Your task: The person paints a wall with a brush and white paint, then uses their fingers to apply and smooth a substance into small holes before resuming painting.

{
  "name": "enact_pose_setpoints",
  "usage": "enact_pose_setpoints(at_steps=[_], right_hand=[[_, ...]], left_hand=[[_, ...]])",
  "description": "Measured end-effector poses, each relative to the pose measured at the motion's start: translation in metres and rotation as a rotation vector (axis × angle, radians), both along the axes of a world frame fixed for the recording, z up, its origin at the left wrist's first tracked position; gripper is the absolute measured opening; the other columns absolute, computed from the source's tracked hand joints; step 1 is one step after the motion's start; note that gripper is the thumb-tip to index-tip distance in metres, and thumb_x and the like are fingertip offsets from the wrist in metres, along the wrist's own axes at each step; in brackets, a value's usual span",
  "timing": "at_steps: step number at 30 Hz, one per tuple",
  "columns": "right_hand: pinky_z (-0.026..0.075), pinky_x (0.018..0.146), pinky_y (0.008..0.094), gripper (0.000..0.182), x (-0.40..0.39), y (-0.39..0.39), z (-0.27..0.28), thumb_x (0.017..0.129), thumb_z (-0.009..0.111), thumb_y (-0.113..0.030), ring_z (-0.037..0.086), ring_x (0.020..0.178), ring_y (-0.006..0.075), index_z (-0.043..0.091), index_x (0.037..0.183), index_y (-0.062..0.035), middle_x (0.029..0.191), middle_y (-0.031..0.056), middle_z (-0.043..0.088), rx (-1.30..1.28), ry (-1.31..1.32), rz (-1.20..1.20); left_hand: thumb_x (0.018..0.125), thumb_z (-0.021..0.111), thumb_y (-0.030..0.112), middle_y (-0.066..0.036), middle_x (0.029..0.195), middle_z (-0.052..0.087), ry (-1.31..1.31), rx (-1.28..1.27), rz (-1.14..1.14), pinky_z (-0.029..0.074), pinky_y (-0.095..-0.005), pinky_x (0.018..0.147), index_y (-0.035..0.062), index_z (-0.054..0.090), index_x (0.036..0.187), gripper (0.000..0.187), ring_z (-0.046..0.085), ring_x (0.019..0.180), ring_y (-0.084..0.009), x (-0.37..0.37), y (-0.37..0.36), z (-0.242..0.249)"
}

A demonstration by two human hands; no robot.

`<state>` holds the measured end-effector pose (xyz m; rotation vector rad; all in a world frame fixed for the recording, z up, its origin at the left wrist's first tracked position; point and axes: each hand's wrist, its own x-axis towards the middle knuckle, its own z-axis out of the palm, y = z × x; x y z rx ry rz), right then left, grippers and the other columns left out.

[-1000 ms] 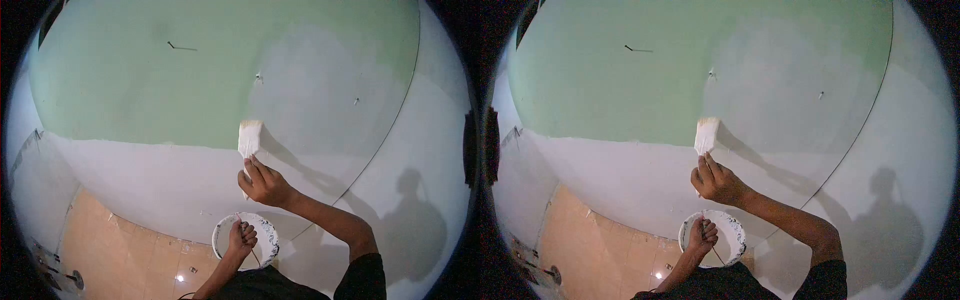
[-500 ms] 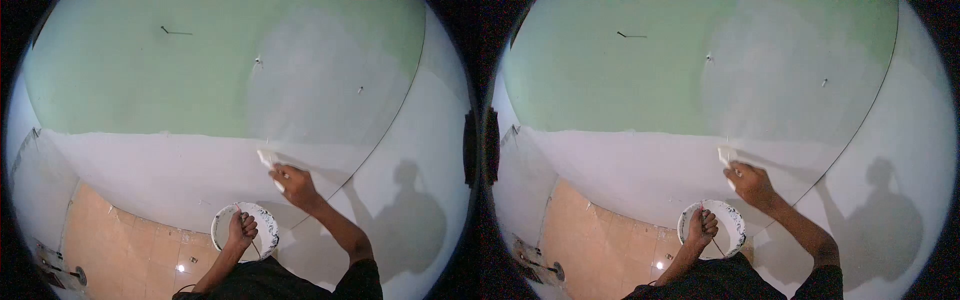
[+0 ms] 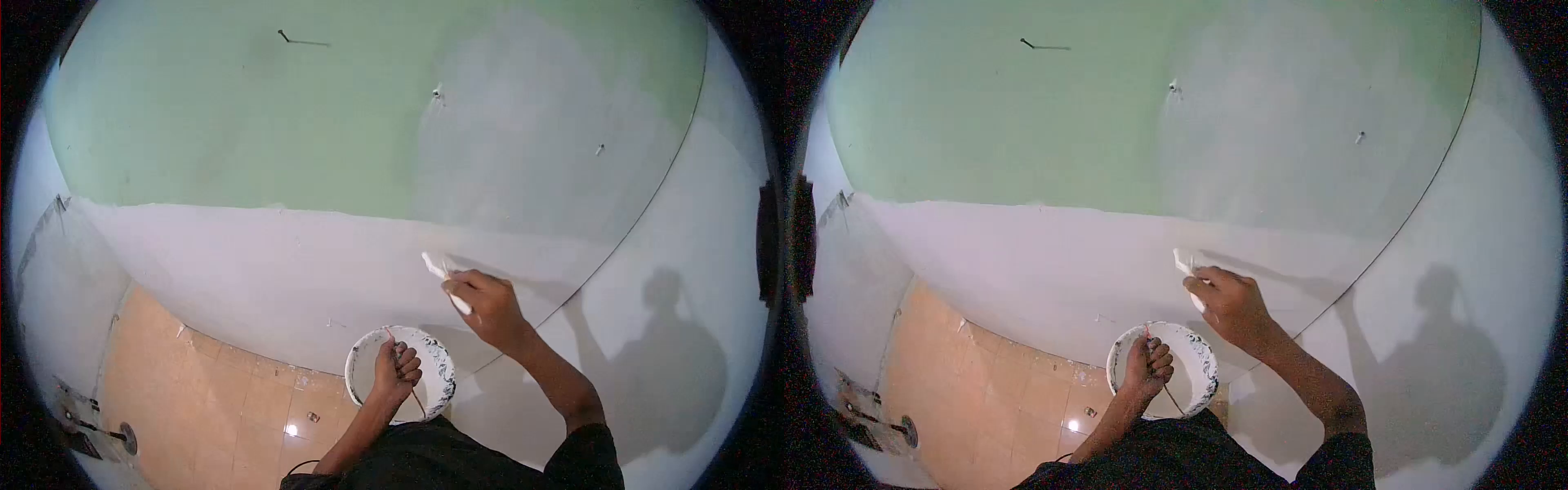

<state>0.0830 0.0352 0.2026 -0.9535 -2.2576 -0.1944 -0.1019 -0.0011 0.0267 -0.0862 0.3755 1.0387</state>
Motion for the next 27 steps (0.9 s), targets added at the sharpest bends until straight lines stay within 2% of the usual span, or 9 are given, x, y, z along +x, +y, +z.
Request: enact_pose_setpoints(at_steps=[3, 9, 15, 17, 20, 22, 23, 25, 27], right_hand=[[0.057, 0.078, 0.0344, 0.031, 0.004, 0.014, -0.025, 0.07, 0.071, 0.003, 0.068, 0.097, 0.0256, 0.066, 0.1, -0.0049, 0.105, 0.0121, 0.066, -0.074, -0.053, -0.023], [0.059, 0.083, 0.0372, 0.024, 0.009, 0.007, 0.006, 0.076, 0.068, -0.001, 0.068, 0.1, 0.0282, 0.068, 0.1, -0.0036, 0.103, 0.0167, 0.066, 0.445, 0.076, -0.092], [0.059, 0.08, 0.0357, 0.026, -0.011, 0.004, 0.031, 0.075, 0.072, 0.0, 0.069, 0.096, 0.0283, 0.068, 0.1, -0.0038, 0.103, 0.0144, 0.066, 0.227, 0.181, 0.004], [0.057, 0.066, 0.0293, 0.018, -0.031, 0.016, 0.037, 0.076, 0.073, 0.002, 0.071, 0.082, 0.0221, 0.072, 0.092, -0.0042, 0.092, 0.014, 0.07, -0.033, 0.288, 0.095], [0.051, 0.061, 0.029, 0.012, -0.048, 0.049, 0.058, 0.078, 0.073, -0.002, 0.068, 0.072, 0.0213, 0.071, 0.09, -0.001, 0.084, 0.0141, 0.07, -0.161, 0.23, 0.073], [0.048, 0.062, 0.0288, 0.012, -0.051, 0.071, 0.082, 0.08, 0.072, -0.005, 0.064, 0.067, 0.0175, 0.07, 0.089, 0.0011, 0.077, 0.0129, 0.07, -0.069, 0.257, 0.075], [0.048, 0.062, 0.0284, 0.011, -0.05, 0.075, 0.103, 0.08, 0.071, -0.004, 0.063, 0.068, 0.0134, 0.07, 0.089, 0.0011, 0.076, 0.012, 0.069, -0.261, 0.31, 0.044], [0.048, 0.06, 0.0268, 0.011, -0.048, 0.083, 0.135, 0.079, 0.07, -0.003, 0.062, 0.068, 0.0104, 0.071, 0.089, -0.0001, 0.075, 0.011, 0.069, -0.243, 0.335, 0.051], [0.049, 0.058, 0.0271, 0.012, -0.049, 0.073, 0.167, 0.079, 0.07, -0.003, 0.065, 0.07, 0.0134, 0.071, 0.091, -0.0011, 0.074, 0.011, 0.068, 0.007, 0.313, 0.06]], left_hand=[[0.097, 0.046, 0.039, 0.003, 0.055, 0.027, -0.001, -0.004, -0.005, 0.023, -0.0258, 0.038, 0.0151, 0.045, 0.069, 0.037, 0.028, 0.044, -0.0107, -0.001, 0.003, 0.0], [0.099, 0.041, 0.037, 0.003, 0.053, 0.026, 0.003, -0.03, 0.004, 0.02, -0.027, 0.039, 0.0153, 0.043, 0.068, 0.038, 0.024, 0.044, -0.0115, -0.001, 0.003, -0.002], [0.098, 0.042, 0.038, 0.004, 0.054, 0.025, 0.05, -0.052, -0.002, 0.02, -0.0258, 0.039, 0.0161, 0.04, 0.067, 0.038, 0.024, 0.044, -0.0103, 0.004, 0.004, 0.005], [0.098, 0.044, 0.038, 0.004, 0.054, 0.025, 0.054, -0.041, -0.01, 0.02, -0.0253, 0.039, 0.0163, 0.039, 0.067, 0.038, 0.024, 0.044, -0.01, 0.004, 0.002, 0.005], [0.097, 0.046, 0.038, 0.004, 0.054, 0.027, -0.043, -0.011, -0.01, 0.021, -0.0263, 0.039, 0.016, 0.042, 0.068, 0.036, 0.026, 0.045, -0.0114, 0.002, 0.0, -0.005], [0.097, 0.046, 0.038, 0.004, 0.054, 0.027, -0.049, -0.003, -0.013, 0.021, -0.0267, 0.039, 0.0158, 0.042, 0.068, 0.036, 0.026, 0.044, -0.0117, 0.0, 0.001, -0.006], [0.097, 0.046, 0.037, 0.004, 0.054, 0.027, -0.058, 0.0, -0.018, 0.021, -0.0271, 0.039, 0.0156, 0.043, 0.068, 0.036, 0.026, 0.044, -0.012, -0.001, 0.001, -0.007], [0.097, 0.046, 0.037, 0.004, 0.054, 0.027, -0.063, 0.015, -0.014, 0.021, -0.0268, 0.039, 0.0155, 0.043, 0.068, 0.037, 0.026, 0.045, -0.0117, -0.001, 0.002, -0.009], [0.097, 0.046, 0.038, 0.004, 0.054, 0.027, -0.009, 0.01, -0.004, 0.021, -0.0263, 0.039, 0.0155, 0.043, 0.068, 0.037, 0.026, 0.045, -0.0114, 0.0, 0.002, -0.006]])
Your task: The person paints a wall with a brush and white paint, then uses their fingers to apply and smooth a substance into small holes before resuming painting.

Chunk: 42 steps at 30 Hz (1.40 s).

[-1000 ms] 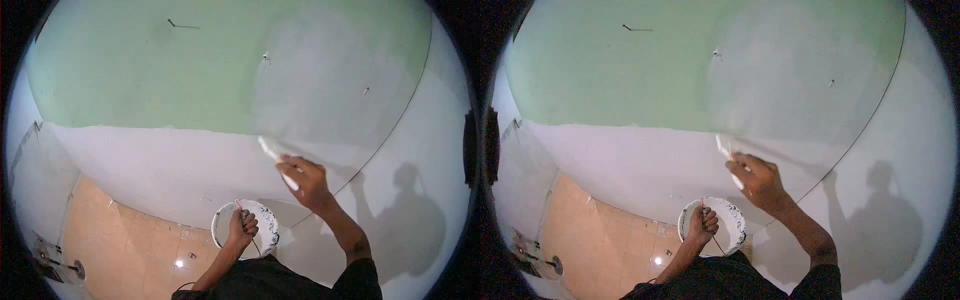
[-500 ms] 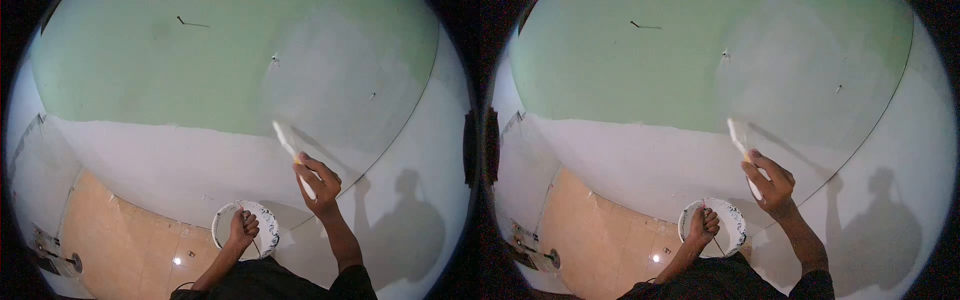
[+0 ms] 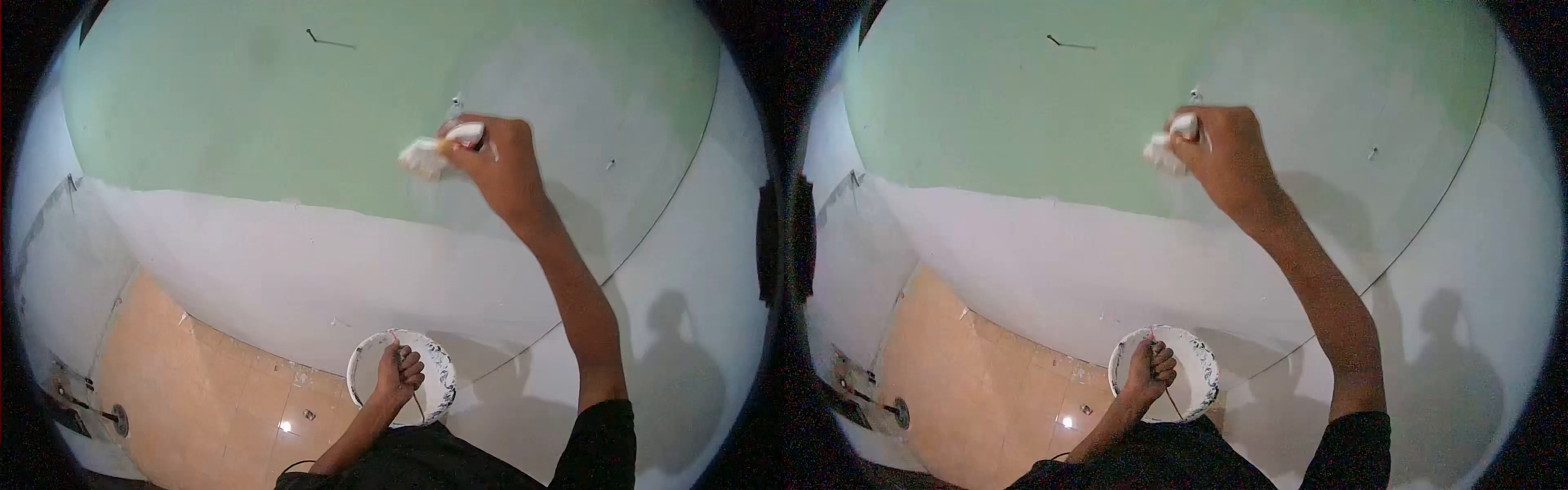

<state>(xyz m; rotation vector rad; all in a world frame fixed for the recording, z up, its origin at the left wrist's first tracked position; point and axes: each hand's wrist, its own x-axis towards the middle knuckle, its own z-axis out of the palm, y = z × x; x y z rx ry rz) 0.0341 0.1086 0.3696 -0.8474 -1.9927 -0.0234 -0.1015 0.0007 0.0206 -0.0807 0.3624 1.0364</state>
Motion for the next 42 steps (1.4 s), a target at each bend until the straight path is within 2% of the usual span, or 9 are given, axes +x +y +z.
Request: enact_pose_setpoints(at_steps=[4, 7, 10, 17, 22, 26, 31, 34, 42], right_hand=[[0.052, 0.059, 0.0313, 0.011, -0.005, -0.016, 0.006, 0.079, 0.069, -0.008, 0.066, 0.064, 0.0197, 0.067, 0.088, -0.0008, 0.078, 0.0131, 0.067, 0.376, -0.077, -0.043], [0.057, 0.064, 0.0298, 0.017, -0.011, -0.02, -0.04, 0.072, 0.071, -0.004, 0.069, 0.078, 0.0242, 0.068, 0.089, -0.0042, 0.103, 0.0171, 0.066, 0.881, -0.38, -0.207], [0.059, 0.062, 0.028, 0.007, -0.013, 0.004, -0.109, 0.078, 0.068, -0.004, 0.071, 0.089, 0.0272, 0.061, 0.08, -0.0037, 0.095, 0.0186, 0.065, 0.725, -0.597, -0.357], [0.055, 0.053, 0.026, 0.007, -0.023, 0.003, -0.211, 0.083, 0.062, -0.008, 0.071, 0.089, 0.0284, 0.057, 0.084, -0.0034, 0.095, 0.0212, 0.064, 0.714, -0.78, -0.187], [0.054, 0.054, 0.0311, 0.011, -0.007, -0.024, -0.161, 0.078, 0.065, -0.006, 0.069, 0.075, 0.023, 0.061, 0.088, -0.0054, 0.098, 0.0137, 0.064, 0.288, -0.505, -0.05], [0.052, 0.06, 0.0384, 0.022, 0.021, -0.01, -0.072, 0.074, 0.07, -0.006, 0.065, 0.073, 0.0302, 0.064, 0.094, -0.006, 0.086, 0.0114, 0.064, 0.166, -0.233, -0.054], [0.056, 0.066, 0.0343, 0.012, 0.023, -0.024, -0.022, 0.076, 0.07, 0.002, 0.069, 0.075, 0.028, 0.066, 0.087, 0.0004, 0.088, 0.0141, 0.068, 0.281, -0.079, -0.128], [0.058, 0.071, 0.0352, 0.019, 0.019, -0.033, -0.054, 0.071, 0.072, -0.001, 0.069, 0.085, 0.026, 0.069, 0.089, -0.0031, 0.097, 0.0141, 0.067, 0.698, -0.316, -0.279], [0.055, 0.07, 0.035, 0.01, 0.009, -0.007, -0.173, 0.079, 0.065, -0.011, 0.068, 0.087, 0.025, 0.062, 0.084, -0.0031, 0.091, 0.0178, 0.067, 0.751, -0.683, -0.166]], left_hand=[[0.097, 0.046, 0.039, 0.004, 0.054, 0.026, -0.021, 0.013, -0.004, 0.021, -0.0261, 0.039, 0.0154, 0.044, 0.068, 0.037, 0.025, 0.045, -0.0108, 0.001, 0.001, 0.001], [0.097, 0.046, 0.037, 0.004, 0.055, 0.025, -0.037, -0.01, 0.015, 0.021, -0.0258, 0.04, 0.0151, 0.044, 0.069, 0.036, 0.024, 0.046, -0.0106, 0.002, 0.003, -0.001], [0.097, 0.046, 0.036, 0.004, 0.055, 0.025, -0.047, -0.002, 0.007, 0.022, -0.0253, 0.04, 0.0151, 0.044, 0.069, 0.035, 0.026, 0.046, -0.0108, 0.001, 0.004, 0.002], [0.097, 0.046, 0.037, 0.004, 0.055, 0.025, -0.005, -0.035, 0.024, 0.021, -0.0242, 0.038, 0.0154, 0.042, 0.071, 0.034, 0.024, 0.043, -0.01, 0.0, 0.001, 0.013], [0.097, 0.047, 0.038, 0.004, 0.054, 0.025, 0.0, -0.04, 0.035, 0.02, -0.0243, 0.038, 0.0158, 0.042, 0.069, 0.036, 0.024, 0.044, -0.0102, 0.0, 0.003, 0.005], [0.097, 0.047, 0.037, 0.005, 0.054, 0.025, -0.015, -0.032, 0.021, 0.019, -0.0249, 0.039, 0.0157, 0.043, 0.069, 0.035, 0.024, 0.045, -0.0099, 0.003, 0.004, 0.004], [0.097, 0.047, 0.037, 0.005, 0.054, 0.026, 0.048, -0.039, 0.021, 0.02, -0.025, 0.039, 0.0161, 0.044, 0.069, 0.035, 0.024, 0.045, -0.0094, 0.001, 0.0, 0.014], [0.097, 0.047, 0.037, 0.005, 0.054, 0.025, 0.01, -0.003, 0.01, 0.021, -0.025, 0.039, 0.0163, 0.043, 0.068, 0.036, 0.024, 0.045, -0.0094, 0.0, 0.002, 0.006], [0.097, 0.046, 0.037, 0.005, 0.054, 0.025, 0.02, -0.043, 0.025, 0.02, -0.025, 0.039, 0.0166, 0.043, 0.067, 0.036, 0.024, 0.044, -0.0098, 0.002, 0.004, 0.005]])
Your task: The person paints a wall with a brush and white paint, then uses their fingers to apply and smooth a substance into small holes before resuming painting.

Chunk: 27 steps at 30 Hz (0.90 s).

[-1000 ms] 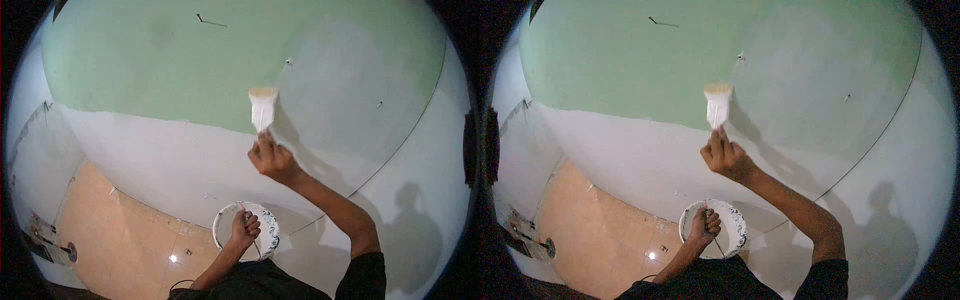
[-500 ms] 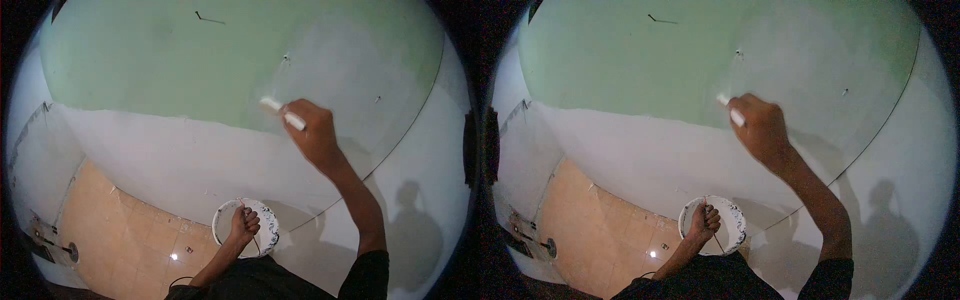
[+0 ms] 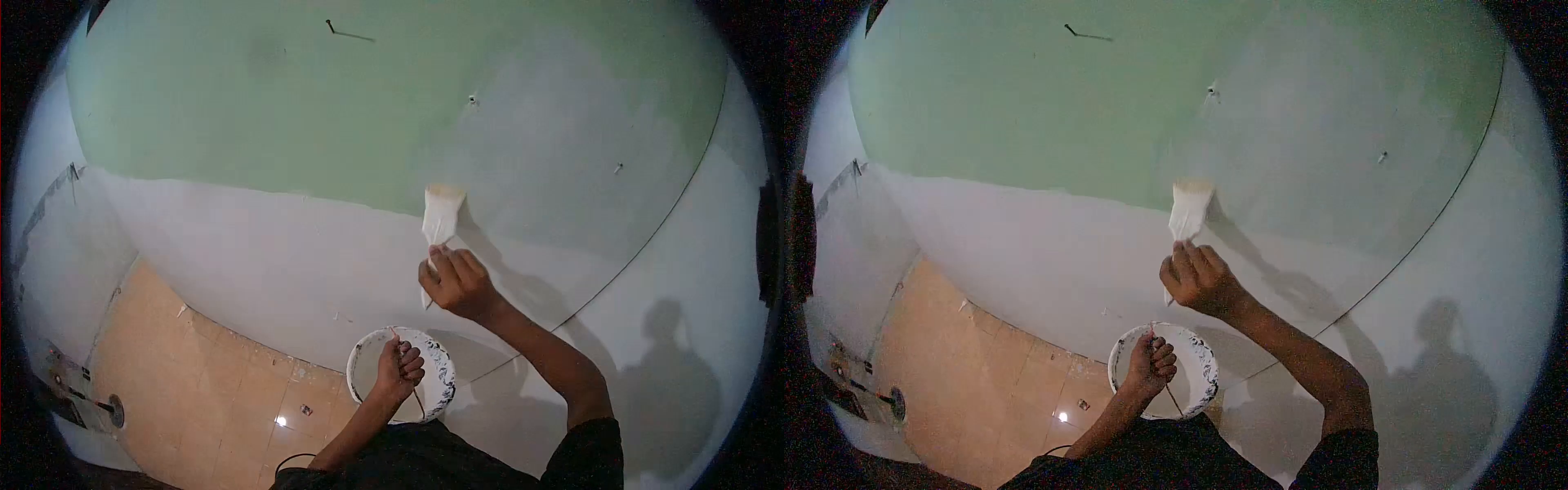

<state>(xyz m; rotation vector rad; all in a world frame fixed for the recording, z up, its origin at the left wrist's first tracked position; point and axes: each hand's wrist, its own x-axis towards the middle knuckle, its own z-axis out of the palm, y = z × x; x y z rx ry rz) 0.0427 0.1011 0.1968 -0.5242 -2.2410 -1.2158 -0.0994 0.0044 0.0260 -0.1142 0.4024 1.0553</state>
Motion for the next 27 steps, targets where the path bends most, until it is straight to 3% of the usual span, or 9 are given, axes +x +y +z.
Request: enact_pose_setpoints(at_steps=[1, 4, 7, 8, 12, 15, 17, 21, 27], right_hand=[[0.054, 0.068, 0.0318, 0.01, -0.003, -0.003, -0.005, 0.076, 0.067, -0.007, 0.067, 0.083, 0.0231, 0.062, 0.085, -0.0064, 0.09, 0.0132, 0.066, -0.043, 0.021, 0.031], [0.055, 0.069, 0.0339, 0.008, -0.001, -0.012, 0.011, 0.079, 0.065, -0.011, 0.068, 0.085, 0.024, 0.061, 0.083, -0.0053, 0.092, 0.0175, 0.067, -0.125, 0.062, 0.115], [0.055, 0.068, 0.0367, 0.015, 0.012, -0.016, 0.065, 0.077, 0.069, -0.01, 0.067, 0.077, 0.0228, 0.069, 0.092, -0.0099, 0.093, 0.0112, 0.069, -0.278, 0.226, 0.101], [0.055, 0.068, 0.0358, 0.022, 0.017, -0.015, 0.096, 0.07, 0.071, -0.002, 0.068, 0.08, 0.0246, 0.068, 0.091, -0.0064, 0.093, 0.0075, 0.069, -0.335, 0.247, 0.112], [0.055, 0.063, 0.0322, 0.013, 0.026, 0.007, 0.175, 0.078, 0.073, -0.001, 0.068, 0.077, 0.0237, 0.068, 0.09, -0.0028, 0.085, 0.01, 0.07, -0.163, 0.386, 0.293], [0.056, 0.065, 0.0317, 0.016, 0.023, -0.015, 0.194, 0.077, 0.074, -0.001, 0.069, 0.08, 0.0233, 0.07, 0.093, -0.0033, 0.088, 0.0099, 0.07, -0.084, 0.366, 0.231], [0.057, 0.066, 0.0333, 0.016, 0.027, -0.022, 0.205, 0.075, 0.073, -0.006, 0.07, 0.081, 0.0228, 0.07, 0.09, -0.007, 0.092, 0.0097, 0.07, 0.182, 0.309, 0.151], [0.057, 0.071, 0.0346, 0.019, 0.038, -0.013, 0.234, 0.074, 0.073, -0.006, 0.069, 0.085, 0.0245, 0.07, 0.093, -0.009, 0.096, 0.0103, 0.07, 0.337, 0.353, 0.138], [0.057, 0.073, 0.0353, 0.019, 0.027, 0.011, 0.194, 0.072, 0.072, -0.004, 0.068, 0.086, 0.0252, 0.068, 0.09, -0.0074, 0.094, 0.0115, 0.068, 0.309, 0.195, 0.041]], left_hand=[[0.097, 0.045, 0.037, 0.005, 0.054, 0.025, 0.009, 0.008, 0.001, 0.02, -0.0252, 0.039, 0.0166, 0.043, 0.068, 0.036, 0.024, 0.044, -0.0099, 0.0, -0.001, 0.0], [0.097, 0.044, 0.038, 0.005, 0.054, 0.024, -0.016, 0.022, -0.014, 0.019, -0.0258, 0.039, 0.016, 0.043, 0.069, 0.036, 0.023, 0.045, -0.01, -0.002, 0.0, -0.002], [0.097, 0.043, 0.038, 0.005, 0.055, 0.024, 0.028, 0.001, -0.004, 0.019, -0.0261, 0.039, 0.0156, 0.043, 0.069, 0.036, 0.023, 0.045, -0.0102, 0.0, -0.001, 0.003], [0.097, 0.043, 0.038, 0.005, 0.055, 0.024, 0.026, 0.005, -0.004, 0.019, -0.0261, 0.039, 0.0156, 0.043, 0.069, 0.036, 0.023, 0.045, -0.0102, 0.001, -0.001, 0.002], [0.096, 0.044, 0.036, 0.004, 0.055, 0.025, -0.014, 0.002, 0.0, 0.019, -0.0256, 0.039, 0.0154, 0.045, 0.07, 0.033, 0.024, 0.045, -0.0103, 0.0, 0.002, -0.008], [0.097, 0.044, 0.037, 0.004, 0.056, 0.026, -0.051, 0.006, 0.009, 0.018, -0.0251, 0.038, 0.0155, 0.043, 0.07, 0.034, 0.022, 0.045, -0.0101, -0.001, 0.002, -0.013], [0.098, 0.042, 0.04, 0.004, 0.054, 0.024, -0.052, -0.015, 0.011, 0.017, -0.0254, 0.038, 0.0156, 0.04, 0.069, 0.038, 0.02, 0.044, -0.0104, -0.001, 0.003, -0.012], [0.098, 0.042, 0.041, 0.005, 0.052, 0.02, -0.03, -0.011, 0.026, 0.016, -0.0259, 0.038, 0.0154, 0.04, 0.068, 0.039, 0.019, 0.043, -0.0103, 0.005, 0.005, -0.015], [0.098, 0.042, 0.04, 0.005, 0.052, 0.021, -0.08, 0.002, 0.004, 0.017, -0.0254, 0.038, 0.0155, 0.041, 0.068, 0.039, 0.02, 0.044, -0.0104, 0.001, 0.0, -0.013]])
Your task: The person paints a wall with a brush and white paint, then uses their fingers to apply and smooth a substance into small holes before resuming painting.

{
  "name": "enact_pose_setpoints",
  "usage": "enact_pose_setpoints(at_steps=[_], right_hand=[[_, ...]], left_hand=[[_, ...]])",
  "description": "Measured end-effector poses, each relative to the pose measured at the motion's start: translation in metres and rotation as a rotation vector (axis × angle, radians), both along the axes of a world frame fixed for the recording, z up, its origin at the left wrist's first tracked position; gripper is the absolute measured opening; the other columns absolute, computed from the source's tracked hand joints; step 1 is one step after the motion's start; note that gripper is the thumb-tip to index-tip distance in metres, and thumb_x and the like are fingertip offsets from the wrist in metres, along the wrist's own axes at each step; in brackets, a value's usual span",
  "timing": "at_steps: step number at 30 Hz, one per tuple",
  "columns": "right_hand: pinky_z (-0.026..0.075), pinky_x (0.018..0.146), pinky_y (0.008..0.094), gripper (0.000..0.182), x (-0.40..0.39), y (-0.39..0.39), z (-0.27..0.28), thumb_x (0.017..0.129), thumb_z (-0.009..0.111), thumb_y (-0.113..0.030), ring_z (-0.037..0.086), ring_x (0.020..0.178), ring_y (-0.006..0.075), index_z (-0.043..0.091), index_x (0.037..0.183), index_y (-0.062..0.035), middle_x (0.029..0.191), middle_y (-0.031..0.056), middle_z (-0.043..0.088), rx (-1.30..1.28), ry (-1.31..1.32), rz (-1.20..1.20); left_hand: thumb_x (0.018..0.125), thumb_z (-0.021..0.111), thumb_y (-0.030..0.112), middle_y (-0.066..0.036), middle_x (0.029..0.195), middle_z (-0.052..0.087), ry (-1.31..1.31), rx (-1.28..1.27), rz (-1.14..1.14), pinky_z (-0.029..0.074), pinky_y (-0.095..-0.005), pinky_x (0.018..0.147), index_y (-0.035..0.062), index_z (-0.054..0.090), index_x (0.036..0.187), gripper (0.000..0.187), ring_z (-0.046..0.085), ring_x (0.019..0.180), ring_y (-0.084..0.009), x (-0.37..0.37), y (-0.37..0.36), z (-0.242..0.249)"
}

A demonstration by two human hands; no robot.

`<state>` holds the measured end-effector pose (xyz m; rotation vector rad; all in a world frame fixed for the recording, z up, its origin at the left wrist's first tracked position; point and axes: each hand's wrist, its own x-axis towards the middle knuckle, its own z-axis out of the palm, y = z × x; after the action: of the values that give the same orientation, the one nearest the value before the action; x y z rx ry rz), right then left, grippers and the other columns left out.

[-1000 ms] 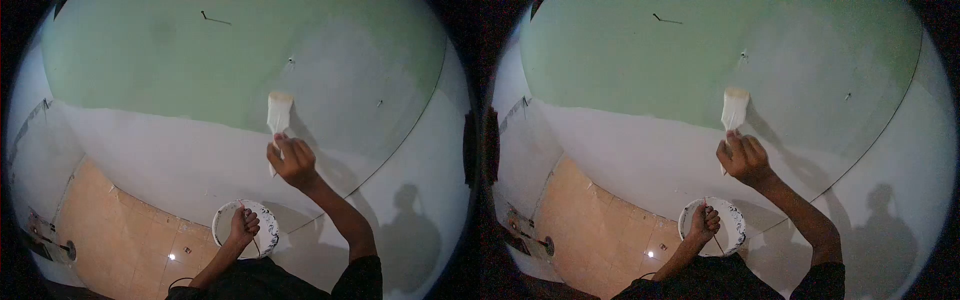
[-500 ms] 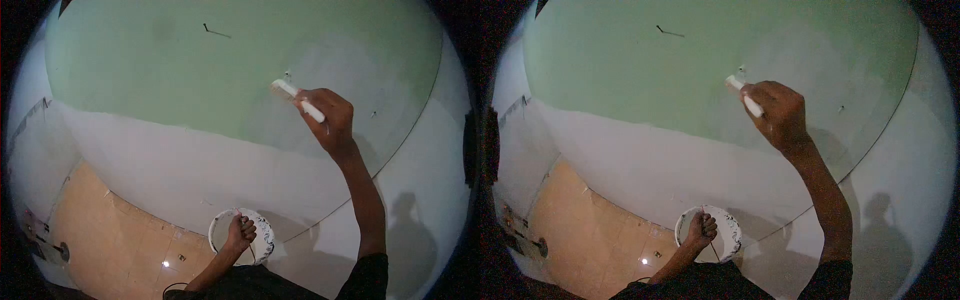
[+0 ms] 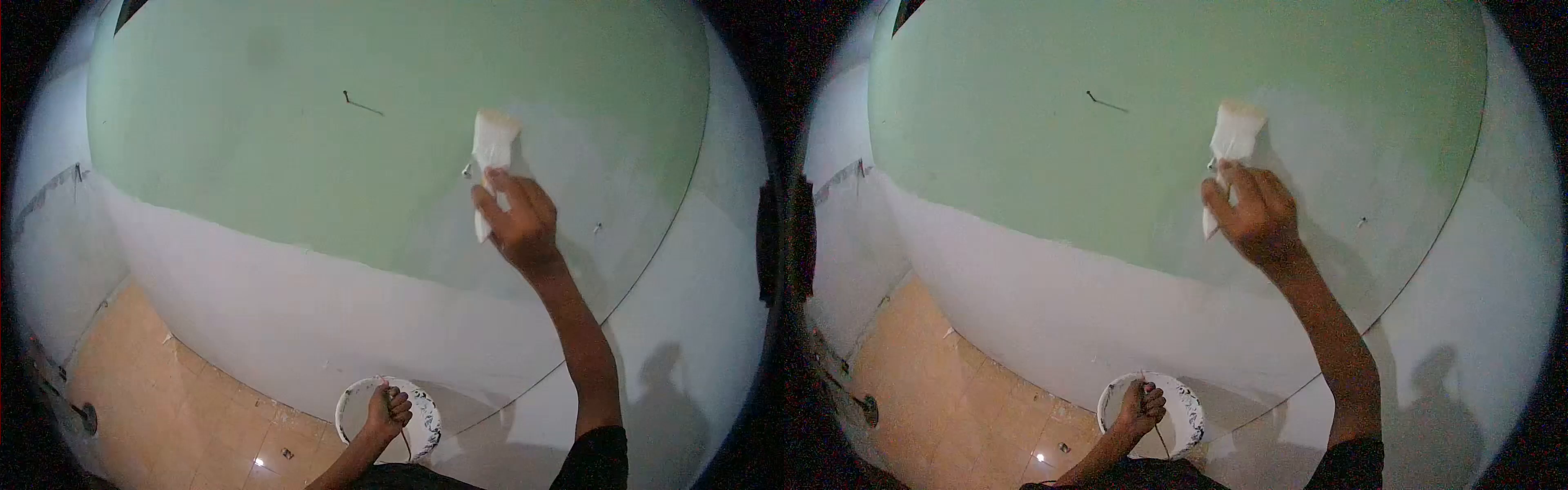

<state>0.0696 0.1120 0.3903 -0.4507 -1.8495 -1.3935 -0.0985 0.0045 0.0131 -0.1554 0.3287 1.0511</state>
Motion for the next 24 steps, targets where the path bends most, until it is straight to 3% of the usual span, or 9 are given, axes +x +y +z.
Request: enact_pose_setpoints(at_steps=[9, 11, 15, 18, 19, 21, 22, 24], right_hand=[[0.056, 0.071, 0.0332, 0.016, -0.013, -0.029, 0.009, 0.071, 0.072, -0.006, 0.066, 0.084, 0.0233, 0.064, 0.085, -0.0062, 0.091, 0.0118, 0.066, 0.025, 0.028, 0.121], [0.056, 0.07, 0.034, 0.013, -0.023, -0.019, -0.029, 0.075, 0.069, -0.007, 0.066, 0.083, 0.0243, 0.063, 0.087, -0.0056, 0.092, 0.0139, 0.066, -0.144, 0.001, 0.125], [0.056, 0.068, 0.0333, 0.008, -0.04, 0.002, -0.131, 0.082, 0.062, -0.009, 0.066, 0.083, 0.0241, 0.06, 0.089, -0.0056, 0.089, 0.0179, 0.065, -0.108, -0.212, 0.013], [0.056, 0.066, 0.0328, 0.009, -0.048, -0.012, -0.153, 0.081, 0.063, -0.01, 0.066, 0.08, 0.0233, 0.059, 0.087, -0.0051, 0.086, 0.0165, 0.064, -0.278, -0.216, 0.099], [0.056, 0.066, 0.0328, 0.009, -0.049, -0.019, -0.148, 0.081, 0.063, -0.01, 0.066, 0.08, 0.0233, 0.059, 0.087, -0.0051, 0.086, 0.0165, 0.064, -0.291, -0.21, 0.101], [0.055, 0.065, 0.0313, 0.009, -0.043, -0.029, -0.121, 0.076, 0.068, -0.007, 0.065, 0.074, 0.0197, 0.062, 0.083, -0.0077, 0.087, 0.0087, 0.064, -0.433, -0.152, 0.191], [0.055, 0.061, 0.0346, 0.009, -0.04, -0.027, -0.104, 0.078, 0.067, -0.012, 0.064, 0.072, 0.0232, 0.06, 0.081, -0.0061, 0.078, 0.0097, 0.062, -0.458, -0.095, 0.239], [0.054, 0.059, 0.0357, 0.009, -0.029, -0.015, -0.052, 0.082, 0.069, -0.012, 0.064, 0.069, 0.0239, 0.064, 0.083, -0.0054, 0.077, 0.009, 0.064, -0.485, 0.001, 0.285]], left_hand=[[0.098, 0.042, 0.04, 0.004, 0.053, 0.023, 0.083, -0.011, -0.024, 0.019, -0.0263, 0.038, 0.0157, 0.043, 0.068, 0.039, 0.02, 0.044, -0.0104, -0.001, 0.0, 0.007], [0.098, 0.041, 0.04, 0.004, 0.053, 0.023, 0.025, 0.03, -0.033, 0.018, -0.0265, 0.039, 0.0155, 0.043, 0.068, 0.038, 0.02, 0.044, -0.0105, -0.004, 0.002, -0.002], [0.098, 0.041, 0.04, 0.004, 0.053, 0.022, 0.04, -0.008, -0.023, 0.018, -0.0256, 0.038, 0.0152, 0.041, 0.068, 0.039, 0.021, 0.044, -0.0101, -0.003, 0.0, 0.005], [0.098, 0.043, 0.04, 0.004, 0.051, 0.022, 0.01, 0.028, -0.016, 0.017, -0.0247, 0.037, 0.015, 0.042, 0.068, 0.039, 0.021, 0.043, -0.0099, -0.003, 0.0, 0.001], [0.098, 0.043, 0.04, 0.004, 0.051, 0.022, 0.015, 0.015, -0.016, 0.017, -0.0247, 0.037, 0.015, 0.042, 0.068, 0.039, 0.021, 0.043, -0.0099, -0.003, -0.001, 0.001], [0.098, 0.045, 0.04, 0.004, 0.052, 0.022, 0.047, -0.001, 0.007, 0.018, -0.0247, 0.037, 0.0152, 0.043, 0.069, 0.038, 0.021, 0.043, -0.0099, -0.001, -0.001, 0.003], [0.098, 0.045, 0.04, 0.004, 0.052, 0.023, 0.027, 0.019, -0.002, 0.018, -0.0247, 0.037, 0.0154, 0.043, 0.069, 0.038, 0.021, 0.043, -0.0098, -0.001, 0.0, -0.001], [0.098, 0.044, 0.04, 0.005, 0.052, 0.023, 0.036, 0.008, 0.007, 0.018, -0.0248, 0.037, 0.0155, 0.044, 0.069, 0.038, 0.021, 0.043, -0.0097, 0.0, 0.0, 0.003]])
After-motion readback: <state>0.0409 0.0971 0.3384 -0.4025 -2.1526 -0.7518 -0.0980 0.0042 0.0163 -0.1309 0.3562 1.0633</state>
